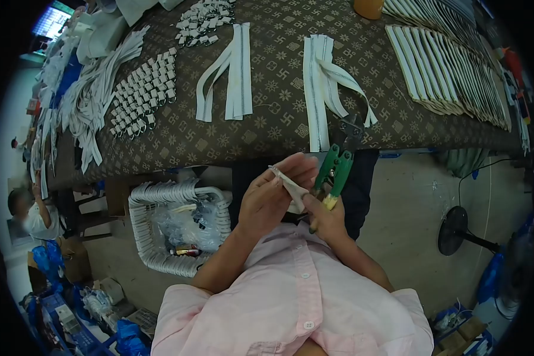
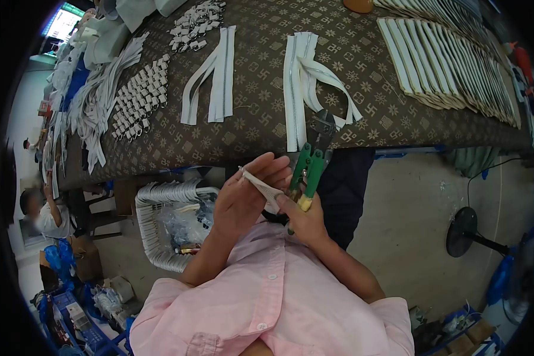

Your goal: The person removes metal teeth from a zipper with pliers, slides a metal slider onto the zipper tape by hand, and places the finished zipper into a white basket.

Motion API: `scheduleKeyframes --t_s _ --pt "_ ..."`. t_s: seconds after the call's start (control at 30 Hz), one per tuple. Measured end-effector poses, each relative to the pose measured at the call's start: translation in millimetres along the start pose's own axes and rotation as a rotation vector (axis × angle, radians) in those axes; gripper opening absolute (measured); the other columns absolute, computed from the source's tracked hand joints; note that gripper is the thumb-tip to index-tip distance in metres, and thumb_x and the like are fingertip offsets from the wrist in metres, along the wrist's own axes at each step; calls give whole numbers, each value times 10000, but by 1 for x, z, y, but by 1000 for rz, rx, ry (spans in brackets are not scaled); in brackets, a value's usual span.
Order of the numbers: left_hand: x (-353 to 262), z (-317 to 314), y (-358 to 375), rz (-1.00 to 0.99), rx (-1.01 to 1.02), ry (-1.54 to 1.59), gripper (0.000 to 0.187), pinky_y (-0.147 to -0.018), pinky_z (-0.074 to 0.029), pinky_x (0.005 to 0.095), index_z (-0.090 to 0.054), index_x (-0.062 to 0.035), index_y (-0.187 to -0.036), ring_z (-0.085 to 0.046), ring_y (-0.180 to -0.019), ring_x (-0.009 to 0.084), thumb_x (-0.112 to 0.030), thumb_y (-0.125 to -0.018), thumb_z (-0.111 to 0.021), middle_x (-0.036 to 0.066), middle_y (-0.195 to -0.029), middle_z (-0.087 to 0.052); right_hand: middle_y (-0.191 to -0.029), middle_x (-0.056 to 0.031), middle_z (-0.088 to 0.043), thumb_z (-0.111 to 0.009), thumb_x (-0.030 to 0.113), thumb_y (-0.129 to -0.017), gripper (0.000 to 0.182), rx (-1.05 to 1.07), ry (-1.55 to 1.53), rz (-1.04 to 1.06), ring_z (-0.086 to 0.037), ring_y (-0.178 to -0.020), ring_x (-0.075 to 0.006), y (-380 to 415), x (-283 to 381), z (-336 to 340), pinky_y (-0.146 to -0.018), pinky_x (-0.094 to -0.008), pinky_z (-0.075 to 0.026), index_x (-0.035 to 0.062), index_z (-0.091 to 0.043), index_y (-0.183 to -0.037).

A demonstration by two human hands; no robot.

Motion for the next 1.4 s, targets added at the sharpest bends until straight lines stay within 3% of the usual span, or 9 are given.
scheduleKeyframes --t_s 0.07,0.2,0.3,0.37,0.5,0.57,0.7,0.93,1.4 --pt "-1 -21 10 80 267 88 493 -1005 -349 356 -306 34 -1352 -440 -1212 296 -89 -886 -409 226 -1350 -378 -888 -39 -556 -587 54 -825 259 34 -214 -66 -563 -788 -103 5 -12 14 -688 -241 -458 26 -469 -1054" --pt "-8 -28 17 131 394 132 541 -1007 -339 345 -286 35 -1364 -452 -1203 294 -28 -840 -409 230 -1348 -385 -960 -81 -536 -528 20 -820 277 119 -598 -172 -560 -869 -161 14 4 -8 -776 -288 -448 19 -445 -1085" --pt "-7 -19 17 201 401 -235 575 -1016 -326 421 -294 67 -1342 -411 -1230 345 -66 -838 -536 271 -1313 -403 -1103 -155 -550 -504 44 -797 462 295 -694 -193 -555 -1026 -257 18 7 -15 -924 -378 -424 -19 -385 -1239" --pt "-17 -31 13 72 496 -466 484 -908 -430 394 -465 38 -1246 -543 -1072 309 -41 -792 -611 243 -1182 -524 -1078 -130 -530 -518 50 -798 425 308 -676 -209 -545 -983 -218 19 8 -20 -879 -343 -427 -10 -392 -1199" --pt "-21 -40 9 -224 702 -544 284 -757 -482 295 -597 46 -1076 -590 -916 188 -24 -802 -622 134 -1007 -595 -1143 -119 -487 -554 49 -773 439 304 -536 -172 -525 -964 -166 18 8 -22 -833 -305 -426 -6 -402 -1181" --pt "-23 -28 4 -145 411 -302 172 -605 -489 325 -629 -5 -994 -565 -677 183 -79 -841 -601 129 -866 -600 -1170 -118 -474 -553 36 -765 455 289 -310 -89 -520 -959 -160 14 13 -17 -831 -304 -426 -10 -402 -1193" --pt "-30 -3 2 -38 -110 -572 193 -488 -454 242 -614 34 -972 -549 -544 123 -129 -895 -547 60 -660 -572 -1160 -100 -489 -552 2 -747 483 114 339 93 -512 -925 -146 18 35 13 -833 -306 -428 -16 -410 -1208" --pt "-32 12 -2 -37 -105 -588 159 -475 -404 190 -640 28 -917 -526 -515 66 -107 -876 -567 6 -588 -538 -1059 -150 -499 -581 -3 -692 568 123 1086 65 -520 -936 -277 42 55 32 -838 -328 -419 11 -406 -1232" --pt "-31 9 5 -25 -191 -739 146 -483 -378 174 -608 -8 -756 -493 -548 29 -70 -867 -534 -10 -643 -560 -1028 -193 -493 -618 5 -644 609 235 1140 106 -475 -965 -376 38 56 19 -862 -407 -368 0 -389 -1208"
Point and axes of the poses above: each hand's wrist, its own y-axis away from the middle knuckle, its own z-axis out of the back of the hand, x = y × z, the point moved 8 cm from there along -y, towards the middle knuckle
